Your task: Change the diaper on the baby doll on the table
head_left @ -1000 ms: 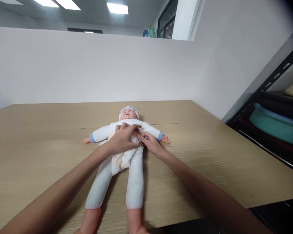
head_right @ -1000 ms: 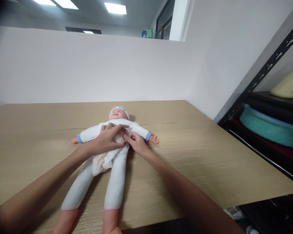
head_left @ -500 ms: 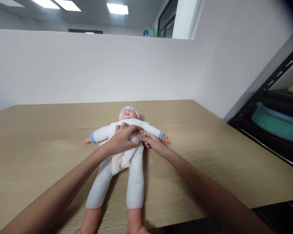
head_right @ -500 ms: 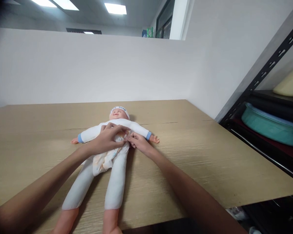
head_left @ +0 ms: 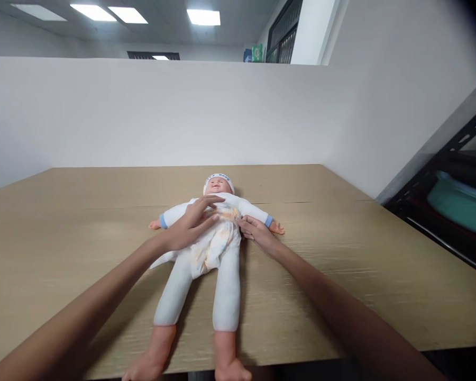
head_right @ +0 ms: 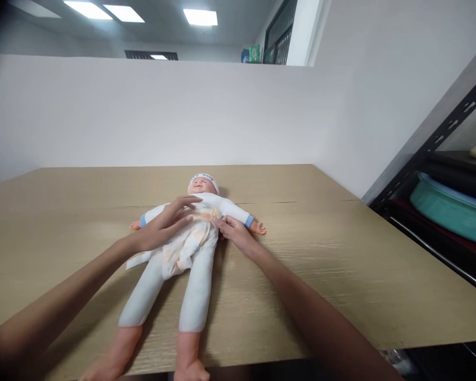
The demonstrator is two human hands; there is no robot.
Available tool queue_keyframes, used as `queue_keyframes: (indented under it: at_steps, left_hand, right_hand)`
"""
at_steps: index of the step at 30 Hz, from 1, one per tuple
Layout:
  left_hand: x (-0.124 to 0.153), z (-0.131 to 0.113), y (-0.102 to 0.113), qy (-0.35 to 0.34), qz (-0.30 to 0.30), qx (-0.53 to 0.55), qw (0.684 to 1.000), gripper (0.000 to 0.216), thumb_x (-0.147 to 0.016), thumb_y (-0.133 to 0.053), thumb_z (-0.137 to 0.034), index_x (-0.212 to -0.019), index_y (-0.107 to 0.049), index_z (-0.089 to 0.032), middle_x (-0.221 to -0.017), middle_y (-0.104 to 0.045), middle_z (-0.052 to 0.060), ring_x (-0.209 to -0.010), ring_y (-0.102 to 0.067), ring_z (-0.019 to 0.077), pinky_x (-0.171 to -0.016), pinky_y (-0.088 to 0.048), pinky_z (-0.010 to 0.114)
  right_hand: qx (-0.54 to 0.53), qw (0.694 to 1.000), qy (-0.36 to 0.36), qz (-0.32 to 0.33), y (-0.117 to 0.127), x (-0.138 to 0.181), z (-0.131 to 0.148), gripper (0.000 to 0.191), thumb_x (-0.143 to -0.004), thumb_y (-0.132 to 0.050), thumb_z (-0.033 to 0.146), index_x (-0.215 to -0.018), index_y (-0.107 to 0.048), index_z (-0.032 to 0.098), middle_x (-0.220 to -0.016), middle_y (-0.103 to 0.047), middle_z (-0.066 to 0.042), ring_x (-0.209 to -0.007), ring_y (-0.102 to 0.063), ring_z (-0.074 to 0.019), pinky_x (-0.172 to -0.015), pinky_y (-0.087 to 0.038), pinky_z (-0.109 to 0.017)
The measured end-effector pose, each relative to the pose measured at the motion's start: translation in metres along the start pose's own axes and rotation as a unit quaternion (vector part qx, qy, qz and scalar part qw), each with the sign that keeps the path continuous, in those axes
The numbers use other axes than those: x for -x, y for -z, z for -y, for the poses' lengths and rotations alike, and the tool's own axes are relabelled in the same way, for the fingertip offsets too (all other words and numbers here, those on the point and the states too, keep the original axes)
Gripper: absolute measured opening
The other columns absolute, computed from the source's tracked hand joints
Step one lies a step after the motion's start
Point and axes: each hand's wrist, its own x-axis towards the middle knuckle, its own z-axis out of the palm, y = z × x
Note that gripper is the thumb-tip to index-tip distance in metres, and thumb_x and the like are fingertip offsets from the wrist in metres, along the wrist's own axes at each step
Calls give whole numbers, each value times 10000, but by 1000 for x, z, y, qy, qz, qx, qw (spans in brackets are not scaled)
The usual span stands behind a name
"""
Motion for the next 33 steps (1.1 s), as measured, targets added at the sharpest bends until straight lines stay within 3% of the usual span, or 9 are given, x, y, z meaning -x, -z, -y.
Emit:
queue_keyframes:
  at_steps: [4, 10, 15, 18, 21, 24, 28, 30, 33]
  left_hand:
    - [41, 39, 12, 39, -71, -53, 995, 415, -1075, -392, -485, -1368, -562, -244, -1490, -553, 116, -1369, -504, 288, -1186, -386, 459]
    - [100, 90, 23, 142, -84, -145, 976, 351, -1048, -413, -526, -1044, -562, -208, -946, -662, 48, -879, -586, 246, -875, -444, 381]
    - [122, 94, 21, 158, -19, -182, 970, 397, -969, -525, -611, -881, -552, -225, -832, -650, 13, -832, -579, 243, -862, -393, 381]
    - [121, 88, 16, 148, 0, -176, 973, 431, -910, -585, -637, -809, -544, -220, -840, -649, 20, -863, -571, 247, -884, -393, 387]
    - [118, 84, 14, 159, -5, -116, 980, 426, -900, -587, -621, -770, -542, -219, -807, -622, 19, -852, -545, 241, -845, -406, 364]
    - [117, 85, 16, 185, -5, -2, 983, 469, -934, -559, -632, -727, -512, -213, -718, -533, -6, -767, -488, 204, -748, -382, 322]
    - [118, 89, 17, 210, -28, 173, 962, 490, -973, -543, -625, -732, -491, -201, -708, -456, -27, -705, -414, 163, -679, -321, 298]
    - [118, 89, 16, 205, -51, 216, 953, 468, -976, -558, -606, -757, -515, -195, -738, -466, -27, -737, -421, 165, -705, -326, 297]
    - [117, 85, 14, 195, -67, 254, 945, 449, -984, -562, -579, -763, -528, -190, -754, -477, -25, -758, -428, 166, -731, -335, 299]
  right_hand:
    - [48, 997, 9, -66, -13, -1, 3, 619, -749, -777, 746, -671, -434, 237, -643, -391, 60, -620, -333, -128, -594, -264, -300]
    - [55, 994, 15, -94, -18, 2, 1, 633, -751, -770, 749, -655, -398, 247, -639, -348, 61, -604, -309, -133, -590, -253, -303]
    - [45, 995, 34, -87, -16, 12, 2, 580, -857, -635, 768, -692, -408, 260, -652, -343, 50, -576, -290, -152, -550, -256, -314]
    - [156, 973, 133, -104, -19, 23, 9, 445, -987, -572, 611, -741, -471, 254, -688, -412, 24, -637, -374, -182, -611, -311, -332]
    - [281, 925, 236, -95, -31, 33, 28, 253, -1039, -546, 416, -845, -552, 254, -751, -513, -3, -712, -464, -214, -715, -373, -366]
    - [364, 877, 313, -14, -54, 34, 59, 46, -1007, -576, 276, -976, -606, 259, -918, -637, -54, -887, -554, -265, -864, -422, -421]
    - [434, 814, 350, 160, -90, 14, 94, 171, -987, -609, 259, -1147, -669, 267, -1193, -698, -97, -1161, -574, -319, -1080, -382, -509]
    - [458, 777, 361, 236, -103, -5, 100, 168, -981, -625, 280, -1127, -707, 267, -1186, -713, -93, -1170, -583, -320, -1112, -363, -532]
    - [492, 731, 357, 310, -110, -35, 97, 151, -992, -615, 307, -980, -760, 263, -974, -747, -61, -991, -627, -281, -995, -434, -479]
